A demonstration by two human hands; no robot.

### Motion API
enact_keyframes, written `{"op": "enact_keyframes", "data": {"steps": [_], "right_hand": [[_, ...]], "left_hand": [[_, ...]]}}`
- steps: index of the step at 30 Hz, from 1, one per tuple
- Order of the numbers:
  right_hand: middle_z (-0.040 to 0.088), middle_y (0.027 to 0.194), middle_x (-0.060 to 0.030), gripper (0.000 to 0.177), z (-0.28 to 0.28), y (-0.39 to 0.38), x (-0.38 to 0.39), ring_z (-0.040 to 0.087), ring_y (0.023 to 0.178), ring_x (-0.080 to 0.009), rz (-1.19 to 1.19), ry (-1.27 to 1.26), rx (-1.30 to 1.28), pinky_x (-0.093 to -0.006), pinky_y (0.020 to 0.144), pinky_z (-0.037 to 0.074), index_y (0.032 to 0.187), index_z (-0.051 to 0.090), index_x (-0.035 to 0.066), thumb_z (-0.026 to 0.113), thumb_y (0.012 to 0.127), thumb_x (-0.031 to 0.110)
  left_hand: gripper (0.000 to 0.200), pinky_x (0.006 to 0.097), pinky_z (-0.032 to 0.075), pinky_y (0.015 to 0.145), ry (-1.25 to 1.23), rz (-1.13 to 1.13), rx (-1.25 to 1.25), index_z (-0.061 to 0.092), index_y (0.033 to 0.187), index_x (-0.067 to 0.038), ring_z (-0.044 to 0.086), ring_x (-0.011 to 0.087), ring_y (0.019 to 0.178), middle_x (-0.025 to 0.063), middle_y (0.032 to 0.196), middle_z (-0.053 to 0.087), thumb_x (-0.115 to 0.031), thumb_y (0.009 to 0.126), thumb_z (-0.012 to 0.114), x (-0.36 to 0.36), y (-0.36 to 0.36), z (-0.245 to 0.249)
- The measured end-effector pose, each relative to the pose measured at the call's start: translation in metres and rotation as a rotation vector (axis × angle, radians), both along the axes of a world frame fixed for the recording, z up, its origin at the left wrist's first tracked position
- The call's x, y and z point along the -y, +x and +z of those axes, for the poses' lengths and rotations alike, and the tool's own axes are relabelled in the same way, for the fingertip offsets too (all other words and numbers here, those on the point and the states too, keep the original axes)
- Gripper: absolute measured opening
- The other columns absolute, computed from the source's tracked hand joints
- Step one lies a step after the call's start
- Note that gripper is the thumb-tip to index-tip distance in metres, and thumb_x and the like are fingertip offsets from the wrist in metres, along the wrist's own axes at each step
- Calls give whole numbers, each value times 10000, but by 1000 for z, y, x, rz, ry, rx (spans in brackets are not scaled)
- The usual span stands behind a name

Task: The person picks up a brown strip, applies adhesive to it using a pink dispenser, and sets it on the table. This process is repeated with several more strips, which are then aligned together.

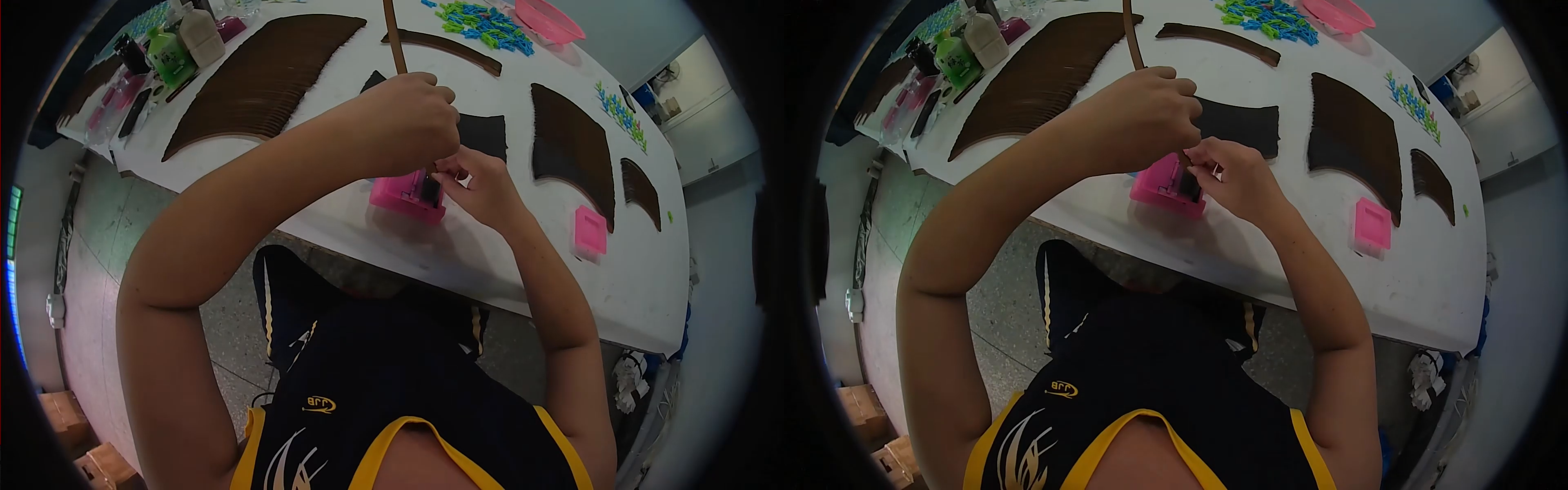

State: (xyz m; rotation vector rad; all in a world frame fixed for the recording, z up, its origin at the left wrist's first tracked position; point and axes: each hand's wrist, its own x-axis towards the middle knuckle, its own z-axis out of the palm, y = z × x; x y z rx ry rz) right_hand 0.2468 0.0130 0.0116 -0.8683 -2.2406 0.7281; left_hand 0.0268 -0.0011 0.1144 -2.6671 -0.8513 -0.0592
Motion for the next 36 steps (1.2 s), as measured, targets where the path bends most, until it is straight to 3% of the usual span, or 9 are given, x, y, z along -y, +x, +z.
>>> {"op": "enact_keyframes", "data": {"steps": [16, 17, 18, 22, 25, 27, 36], "right_hand": [[737, 918, -88, 173, -11, -5, -1, 691, 761, -173, -14, 0, -37, -308, 679, 550, 1081, 720, 30, 764, 914, 40], [743, 922, -71, 192, -10, -5, -1, 664, 755, -135, -11, 12, -31, -287, 688, 545, 1095, 711, 17, 765, 911, 18], [748, 926, -55, 212, -10, -4, -1, 637, 749, -98, -8, 22, -25, -266, 697, 540, 1110, 702, 4, 765, 907, -5], [747, 935, -56, 203, -11, 0, 0, 641, 760, -93, 7, 37, -38, -262, 689, 536, 1114, 709, 10, 755, 917, -7], [744, 943, -54, 208, -9, 4, 2, 661, 776, -102, 16, 20, -43, -264, 679, 535, 1119, 720, 23, 743, 916, -17], [736, 908, -82, 207, -10, 8, 1, 678, 779, -195, 3, 75, 11, -317, 690, 569, 1095, 740, 49, 730, 894, -2], [752, 924, -69, 205, -12, 27, 4, 700, 827, -221, 18, 171, 69, -344, 675, 601, 1036, 779, 71, 714, 867, -25]], "left_hand": [[64, 347, 526, 947, -39, 42, -41, 776, 804, -163, 679, 181, 1015, 2, 882, 723, -116, 844, 760, 1, -2, -1], [64, 347, 526, 947, -43, 41, -40, 776, 804, -163, 679, 181, 1015, 2, 882, 723, -116, 844, 760, 1, -3, -3], [65, 356, 526, 952, -40, 47, -23, 776, 809, -159, 676, 187, 1012, 7, 882, 718, -106, 841, 754, 0, -4, -6], [79, 376, 540, 922, -32, 7, 136, 780, 835, -140, 672, 210, 976, 20, 872, 701, -72, 809, 750, -2, -17, -23], [119, 374, 559, 851, -49, -13, 212, 782, 857, -130, 666, 220, 933, 26, 862, 689, -46, 777, 755, -2, -25, -34], [141, 367, 563, 819, -50, -22, 249, 784, 869, -130, 665, 222, 918, 28, 860, 687, -37, 766, 756, -3, -28, -45], [226, 364, 565, 757, -69, -58, 394, 771, 944, -128, 662, 229, 896, 28, 888, 680, -57, 730, 792, -1, -30, -89]]}}
